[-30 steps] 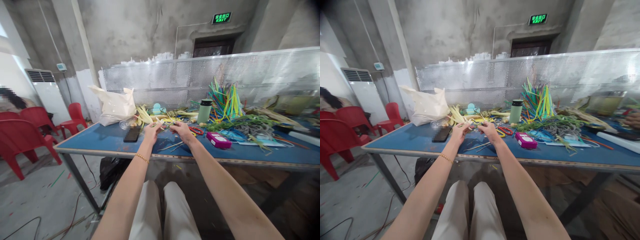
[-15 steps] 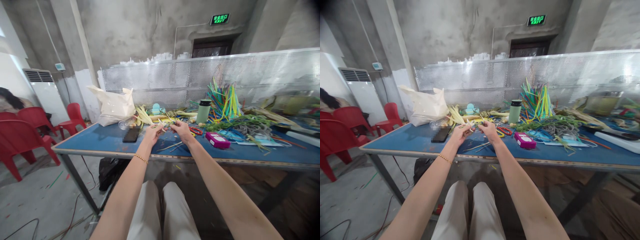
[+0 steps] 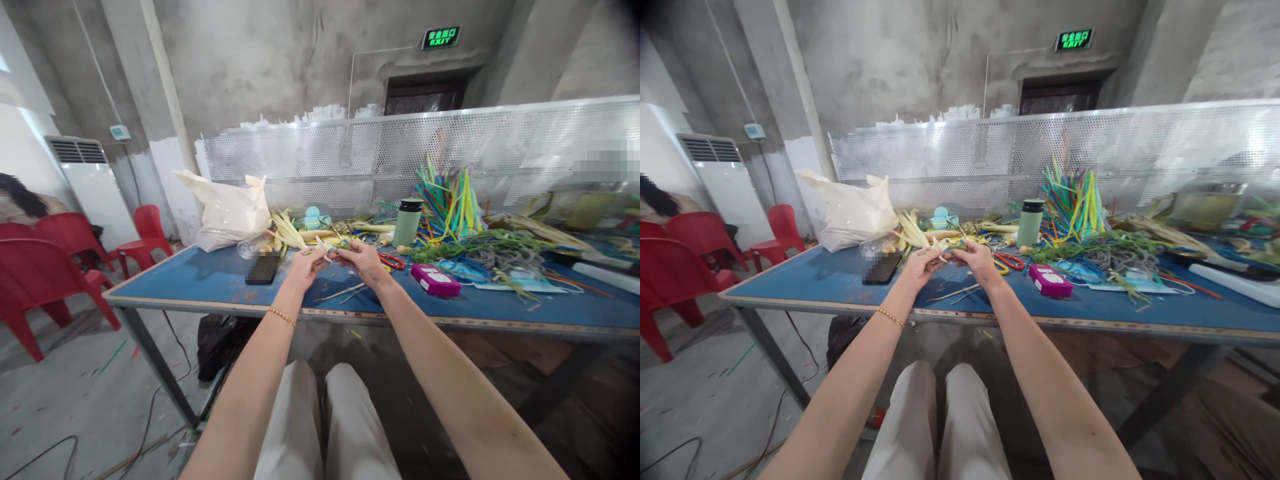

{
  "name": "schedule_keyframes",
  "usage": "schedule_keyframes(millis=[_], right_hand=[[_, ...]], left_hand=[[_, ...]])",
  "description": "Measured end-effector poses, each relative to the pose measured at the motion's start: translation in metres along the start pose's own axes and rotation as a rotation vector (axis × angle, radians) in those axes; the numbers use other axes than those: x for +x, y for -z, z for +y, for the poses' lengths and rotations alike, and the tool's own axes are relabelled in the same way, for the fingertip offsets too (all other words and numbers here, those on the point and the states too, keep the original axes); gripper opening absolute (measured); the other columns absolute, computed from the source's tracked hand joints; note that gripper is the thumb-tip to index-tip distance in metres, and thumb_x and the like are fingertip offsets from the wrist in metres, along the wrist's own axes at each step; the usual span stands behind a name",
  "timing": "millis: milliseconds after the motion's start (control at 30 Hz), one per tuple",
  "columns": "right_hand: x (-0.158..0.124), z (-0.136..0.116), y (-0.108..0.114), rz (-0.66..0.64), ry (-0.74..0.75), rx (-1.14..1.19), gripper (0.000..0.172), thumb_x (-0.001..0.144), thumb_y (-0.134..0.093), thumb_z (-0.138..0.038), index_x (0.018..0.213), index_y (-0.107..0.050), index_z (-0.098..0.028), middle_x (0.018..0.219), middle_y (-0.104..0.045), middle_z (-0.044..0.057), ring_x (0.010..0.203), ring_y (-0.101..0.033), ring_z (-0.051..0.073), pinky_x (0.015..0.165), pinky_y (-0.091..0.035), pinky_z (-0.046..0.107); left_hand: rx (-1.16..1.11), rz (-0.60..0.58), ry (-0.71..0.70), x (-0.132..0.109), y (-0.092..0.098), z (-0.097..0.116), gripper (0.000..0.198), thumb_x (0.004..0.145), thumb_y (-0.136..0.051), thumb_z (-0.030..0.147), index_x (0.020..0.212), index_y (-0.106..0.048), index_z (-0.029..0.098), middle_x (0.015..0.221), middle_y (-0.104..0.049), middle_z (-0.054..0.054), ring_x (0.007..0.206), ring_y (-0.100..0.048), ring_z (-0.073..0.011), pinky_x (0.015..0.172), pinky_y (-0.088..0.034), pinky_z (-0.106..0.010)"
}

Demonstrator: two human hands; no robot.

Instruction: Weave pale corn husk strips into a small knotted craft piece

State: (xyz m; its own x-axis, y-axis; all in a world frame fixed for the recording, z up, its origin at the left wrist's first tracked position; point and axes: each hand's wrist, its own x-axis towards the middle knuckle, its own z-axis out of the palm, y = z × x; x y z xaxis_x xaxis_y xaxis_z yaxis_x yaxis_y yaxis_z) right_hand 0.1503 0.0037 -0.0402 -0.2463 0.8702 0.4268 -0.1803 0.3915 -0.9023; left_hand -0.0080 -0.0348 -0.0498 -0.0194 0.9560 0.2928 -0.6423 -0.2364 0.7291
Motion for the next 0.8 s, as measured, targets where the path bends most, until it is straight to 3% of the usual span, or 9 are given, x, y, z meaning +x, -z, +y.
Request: schedule_keyframes(millis=[167,367,567,800], right_hand=[[0.0003,-0.0009,0.0006,0.055,-0.013,0.015,0.033,0.055,-0.083,-0.035,0.078,-0.067,-0.018,0.063,-0.063,-0.001,0.055,-0.057,0.012,0.049,-0.046,0.024],[-0.0008,0.0015,0.0006,-0.018,-0.081,0.002,0.035,0.056,-0.083,-0.041,0.067,-0.059,-0.019,0.057,-0.055,-0.005,0.048,-0.048,0.008,0.047,-0.041,0.023],[-0.0004,0.0044,0.0013,-0.048,-0.057,-0.022,0.035,0.057,-0.085,-0.043,0.067,-0.063,-0.017,0.061,-0.06,-0.003,0.054,-0.054,0.01,0.052,-0.045,0.023],[-0.0022,0.0019,-0.0017,-0.101,-0.084,0.112,0.029,0.055,-0.086,-0.029,0.076,-0.07,-0.017,0.071,-0.069,0.001,0.064,-0.062,0.013,0.066,-0.053,0.027]], left_hand=[[-0.043,0.092,-0.069,0.0022,0.0026,0.0018,0.022,0.059,-0.083,0.012,0.072,-0.064,0.012,0.068,-0.07,-0.003,0.07,-0.071,-0.0171,0.082,-0.053,-0.033],[-0.078,0.132,-0.111,0.0041,0.006,0.0032,0.02,0.061,-0.081,0.011,0.071,-0.064,0.013,0.064,-0.068,-0.001,0.071,-0.071,-0.0169,0.086,-0.052,-0.034],[-0.057,0.187,-0.1,0.0049,0.005,0.0024,0.021,0.059,-0.082,0.011,0.07,-0.064,0.013,0.061,-0.067,-0.001,0.066,-0.07,-0.0167,0.084,-0.053,-0.035],[-0.033,0.211,-0.108,0.0055,0.0045,0.0019,0.023,0.058,-0.083,0.012,0.07,-0.063,0.013,0.062,-0.067,-0.001,0.063,-0.068,-0.0156,0.08,-0.053,-0.034]])
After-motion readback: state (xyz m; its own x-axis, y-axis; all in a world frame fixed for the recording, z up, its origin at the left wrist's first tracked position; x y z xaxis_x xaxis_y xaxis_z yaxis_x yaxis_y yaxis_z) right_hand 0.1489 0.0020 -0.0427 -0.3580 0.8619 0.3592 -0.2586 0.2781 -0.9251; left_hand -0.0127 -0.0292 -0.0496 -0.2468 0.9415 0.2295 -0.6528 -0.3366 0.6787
